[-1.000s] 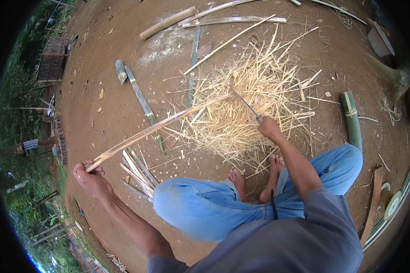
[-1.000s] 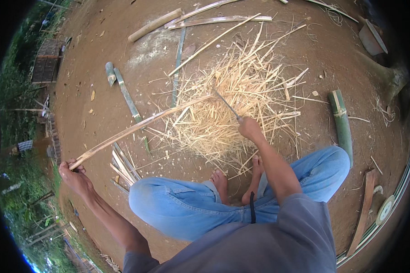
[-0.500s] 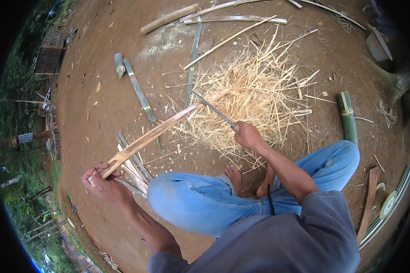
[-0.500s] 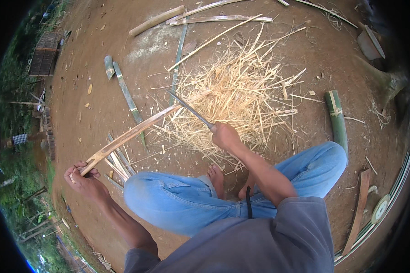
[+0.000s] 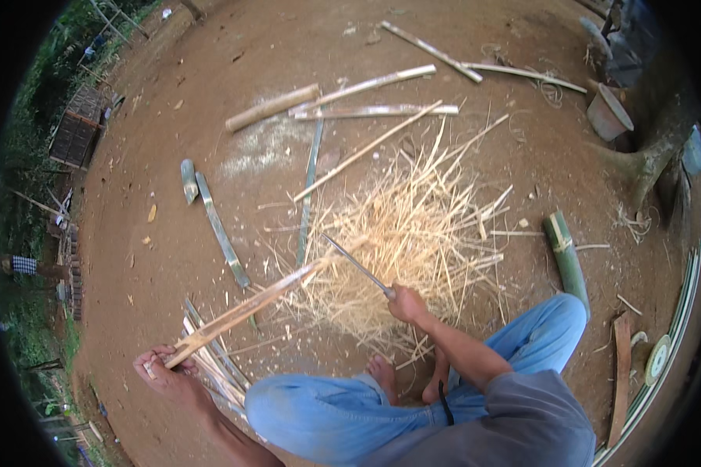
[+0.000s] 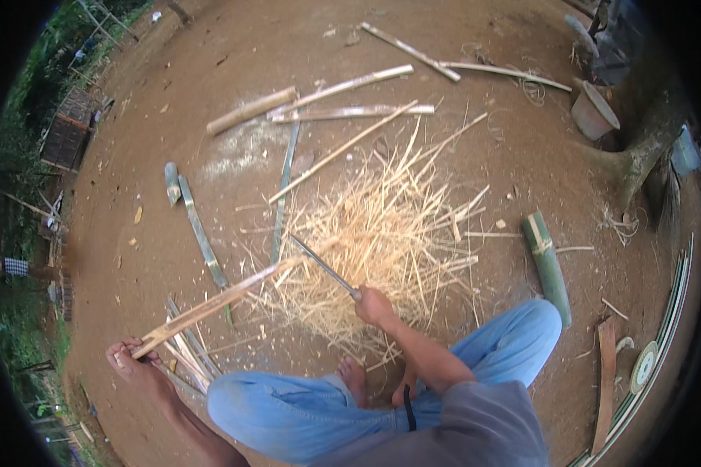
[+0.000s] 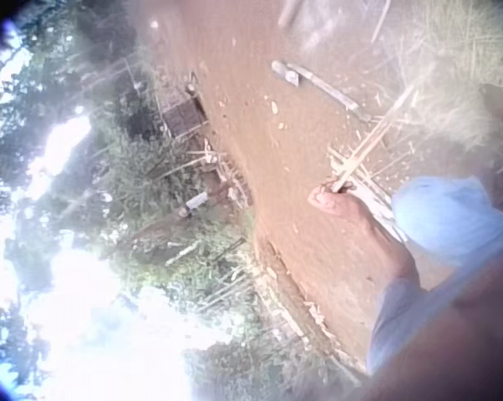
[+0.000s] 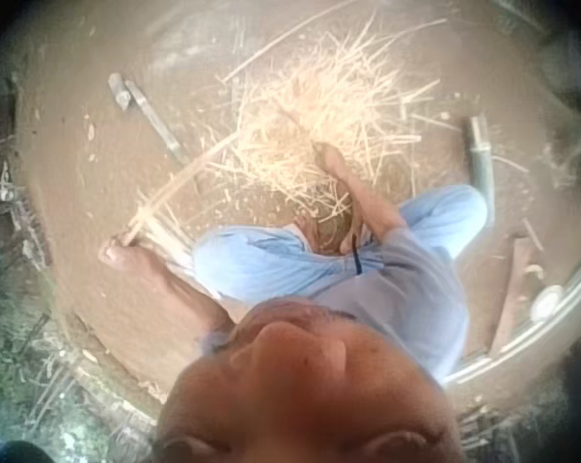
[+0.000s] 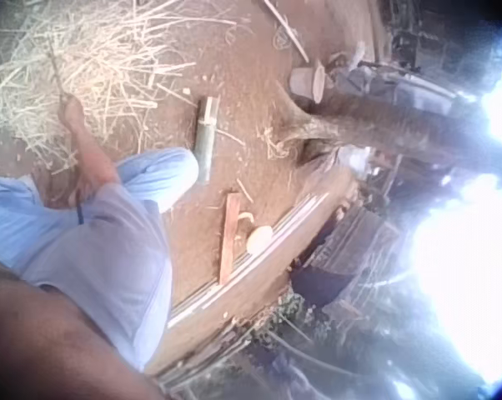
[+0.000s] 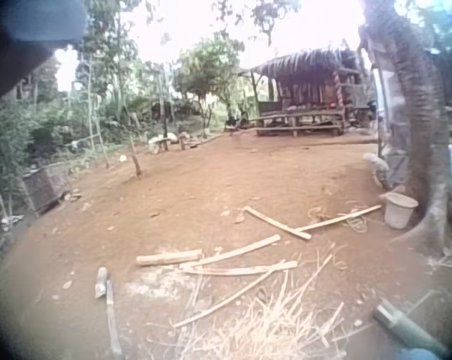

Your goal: The person sits on the ground and uses a machete to shave thin strips of bamboo. They hold the bamboo piece in their left hand and repeatedly scrape the blade against it to produce fine shavings, which accumulate on the ground. The person occasionally pauses to inspect the bamboo or adjust their grip.

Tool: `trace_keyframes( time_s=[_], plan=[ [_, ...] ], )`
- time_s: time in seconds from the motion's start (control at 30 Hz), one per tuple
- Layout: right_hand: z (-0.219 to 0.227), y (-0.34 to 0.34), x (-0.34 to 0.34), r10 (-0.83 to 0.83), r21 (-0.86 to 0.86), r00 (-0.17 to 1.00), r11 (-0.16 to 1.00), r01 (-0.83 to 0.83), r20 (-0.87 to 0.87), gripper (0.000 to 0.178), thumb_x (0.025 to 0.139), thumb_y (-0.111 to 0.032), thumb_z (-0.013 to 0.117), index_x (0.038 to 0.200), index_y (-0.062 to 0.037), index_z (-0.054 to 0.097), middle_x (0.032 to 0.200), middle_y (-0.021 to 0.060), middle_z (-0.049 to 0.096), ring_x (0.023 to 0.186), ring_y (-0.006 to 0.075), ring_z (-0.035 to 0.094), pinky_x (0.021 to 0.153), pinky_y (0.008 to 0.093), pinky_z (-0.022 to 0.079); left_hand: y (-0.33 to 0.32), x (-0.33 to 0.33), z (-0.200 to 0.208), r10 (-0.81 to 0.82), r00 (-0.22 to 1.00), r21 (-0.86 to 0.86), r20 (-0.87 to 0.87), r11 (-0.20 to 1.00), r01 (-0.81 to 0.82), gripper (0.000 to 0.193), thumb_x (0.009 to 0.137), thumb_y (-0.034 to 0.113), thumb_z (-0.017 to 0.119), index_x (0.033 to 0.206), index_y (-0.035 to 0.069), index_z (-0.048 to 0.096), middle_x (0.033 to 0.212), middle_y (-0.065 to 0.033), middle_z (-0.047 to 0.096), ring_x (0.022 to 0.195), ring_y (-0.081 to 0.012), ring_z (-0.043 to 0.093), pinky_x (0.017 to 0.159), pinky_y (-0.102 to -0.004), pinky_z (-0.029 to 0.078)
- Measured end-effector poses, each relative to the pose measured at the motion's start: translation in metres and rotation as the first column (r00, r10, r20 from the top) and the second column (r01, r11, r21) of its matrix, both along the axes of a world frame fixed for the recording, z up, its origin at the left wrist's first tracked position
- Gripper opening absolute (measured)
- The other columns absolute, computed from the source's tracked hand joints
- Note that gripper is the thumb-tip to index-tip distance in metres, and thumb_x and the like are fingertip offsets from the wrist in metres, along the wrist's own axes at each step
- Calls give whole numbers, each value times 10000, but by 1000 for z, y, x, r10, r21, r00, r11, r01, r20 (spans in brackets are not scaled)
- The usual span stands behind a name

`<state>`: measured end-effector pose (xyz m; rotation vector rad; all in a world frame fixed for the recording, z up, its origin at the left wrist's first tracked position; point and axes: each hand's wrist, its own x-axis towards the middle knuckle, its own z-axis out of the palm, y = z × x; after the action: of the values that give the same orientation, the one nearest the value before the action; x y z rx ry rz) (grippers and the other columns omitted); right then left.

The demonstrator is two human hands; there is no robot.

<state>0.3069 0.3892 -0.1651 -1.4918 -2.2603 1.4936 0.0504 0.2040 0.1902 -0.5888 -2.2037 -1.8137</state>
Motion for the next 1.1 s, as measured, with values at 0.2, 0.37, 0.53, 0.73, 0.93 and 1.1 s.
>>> trace_keyframes(
  time_s=[0.2,0.37,0.53,0.73,0.93,1.1],
  plan=[
    [131,-23,75,-89,-89,967,990,113,239,337,941,-305,499,1045,-24,653,988,266,667,949,409,645,839,491,496,-29,28,164,-52,998,-7,43,999,53,81,1014,139,343,1009,82,401,779,-53,536,483,-85,451,428,-198,363],
    [167,-71,96,-111,-159,993,982,105,-27,346,920,-296,534,911,32,645,779,235,658,715,354,645,671,442,494,-86,40,193,-85,993,64,82,995,80,105,1031,192,373,1055,102,422,763,-34,525,484,-72,450,432,-195,369],
    [197,-127,126,-259,-432,963,878,204,-72,318,794,-283,656,666,-1,587,536,96,556,449,200,528,464,361,442,-150,54,216,-151,981,35,124,988,147,185,1018,292,497,1065,120,452,807,-17,527,523,-69,487,466,-199,398],
    [281,-189,127,-155,-191,963,975,114,-220,273,800,-263,641,811,0,570,590,125,560,514,252,559,522,400,453,-168,83,216,-422,903,174,86,899,403,243,987,265,569,1069,97,415,888,-58,558,600,-113,570,532,-227,483],
    [360,-227,78,180,37,948,984,-176,-262,250,848,-252,611,932,-20,576,775,221,635,740,370,638,687,463,488,-160,93,206,-373,927,40,43,928,371,216,998,231,544,1045,80,399,912,-90,552,627,-138,575,558,-256,496],
    [235,-170,67,41,-3,993,999,-41,-109,226,859,-222,586,971,-26,582,796,245,641,770,410,640,709,488,490,-132,71,177,-387,921,71,51,921,383,235,995,243,548,1047,73,395,901,-93,530,619,-133,561,547,-254,492]
  ],
)
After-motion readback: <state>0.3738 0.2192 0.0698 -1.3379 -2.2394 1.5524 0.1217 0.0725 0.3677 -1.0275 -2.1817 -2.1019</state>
